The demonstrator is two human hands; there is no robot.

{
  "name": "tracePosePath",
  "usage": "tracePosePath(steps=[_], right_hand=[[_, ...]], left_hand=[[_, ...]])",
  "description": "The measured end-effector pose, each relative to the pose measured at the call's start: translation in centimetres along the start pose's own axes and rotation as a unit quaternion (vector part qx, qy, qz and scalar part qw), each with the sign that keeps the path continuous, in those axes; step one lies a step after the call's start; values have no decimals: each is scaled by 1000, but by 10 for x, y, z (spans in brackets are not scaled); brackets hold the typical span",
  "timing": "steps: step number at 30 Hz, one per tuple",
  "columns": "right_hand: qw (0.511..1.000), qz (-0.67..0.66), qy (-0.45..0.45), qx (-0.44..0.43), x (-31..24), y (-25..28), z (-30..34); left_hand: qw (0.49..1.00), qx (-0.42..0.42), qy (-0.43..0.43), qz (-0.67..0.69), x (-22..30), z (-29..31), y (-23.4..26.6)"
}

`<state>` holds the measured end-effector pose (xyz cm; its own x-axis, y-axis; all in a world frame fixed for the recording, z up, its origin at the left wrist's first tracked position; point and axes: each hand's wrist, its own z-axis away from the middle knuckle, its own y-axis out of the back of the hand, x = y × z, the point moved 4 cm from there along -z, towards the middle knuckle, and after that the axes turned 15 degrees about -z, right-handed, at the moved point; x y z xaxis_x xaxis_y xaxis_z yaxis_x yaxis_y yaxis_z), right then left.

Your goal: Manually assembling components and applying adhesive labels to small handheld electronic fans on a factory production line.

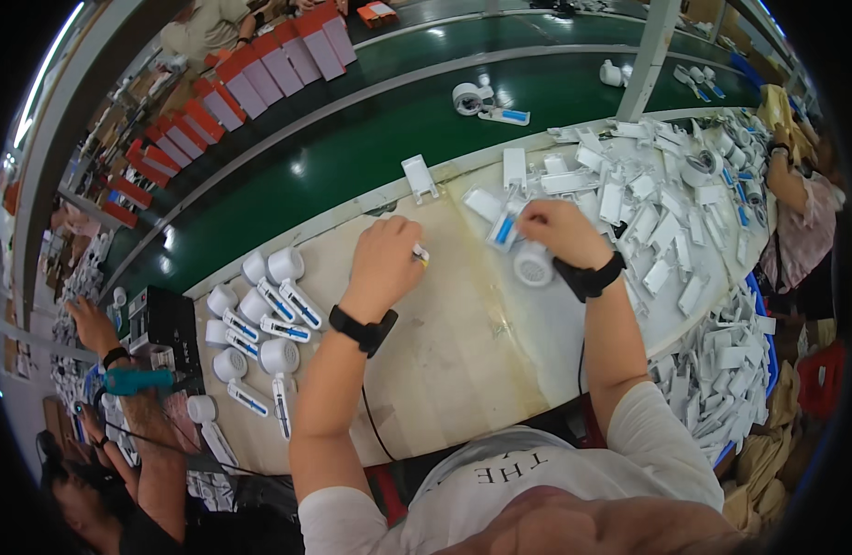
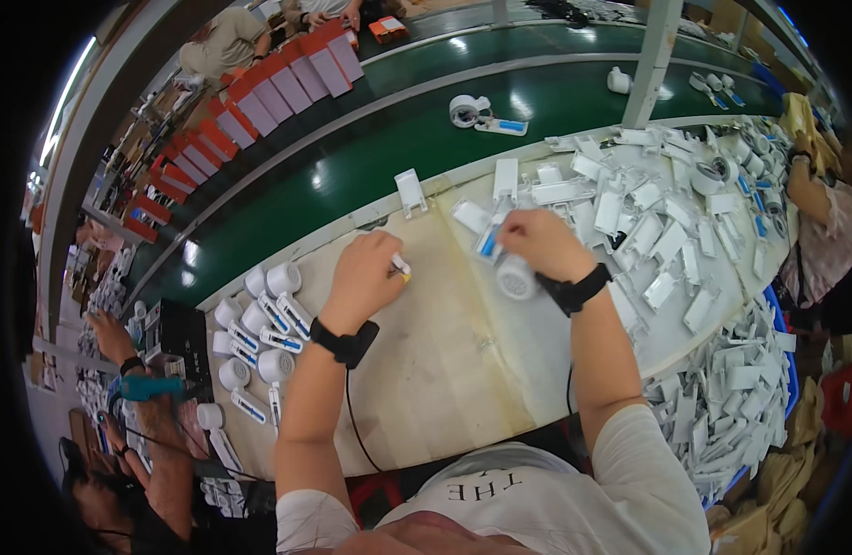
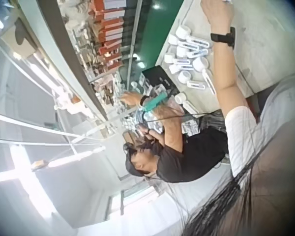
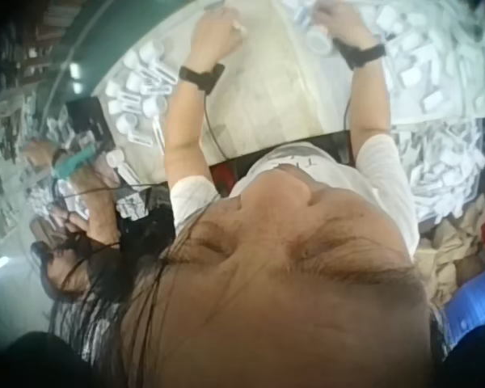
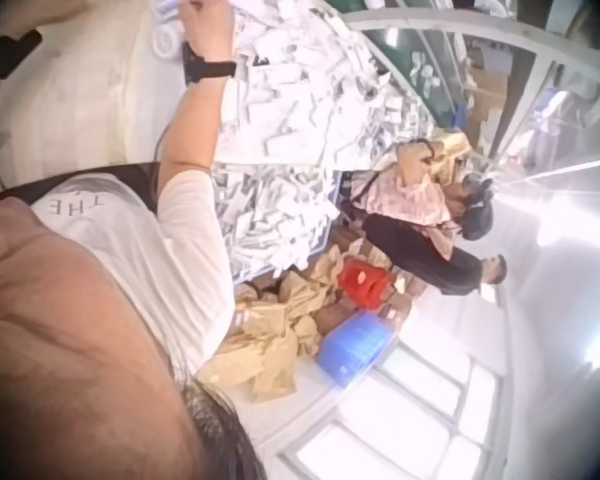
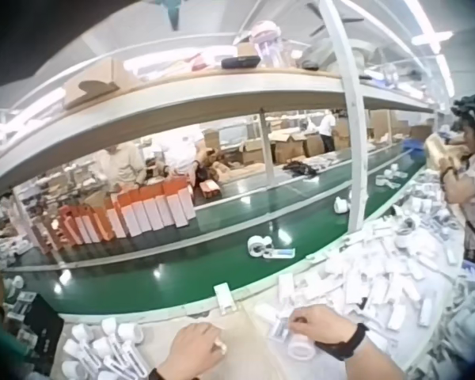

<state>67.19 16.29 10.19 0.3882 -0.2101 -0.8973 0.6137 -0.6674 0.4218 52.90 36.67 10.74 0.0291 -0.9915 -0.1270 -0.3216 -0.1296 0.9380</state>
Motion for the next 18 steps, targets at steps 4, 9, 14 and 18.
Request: tracePosePath(steps=[4, 9, 14, 18], right_hand=[[997, 27, -2, -79, -35, -22, -7], [980, 199, 23, -10, -13, 10, -81], [966, 251, -11, 57, 65, 26, -181], [921, 353, 77, 146, 105, 30, -230]], left_hand=[[974, 1, 164, 158, -26, 14, 7], [831, -114, 184, 512, -36, 4, -27], [786, -24, 208, 582, -40, -41, -82], [961, 80, 216, 151, -36, -61, -106]])
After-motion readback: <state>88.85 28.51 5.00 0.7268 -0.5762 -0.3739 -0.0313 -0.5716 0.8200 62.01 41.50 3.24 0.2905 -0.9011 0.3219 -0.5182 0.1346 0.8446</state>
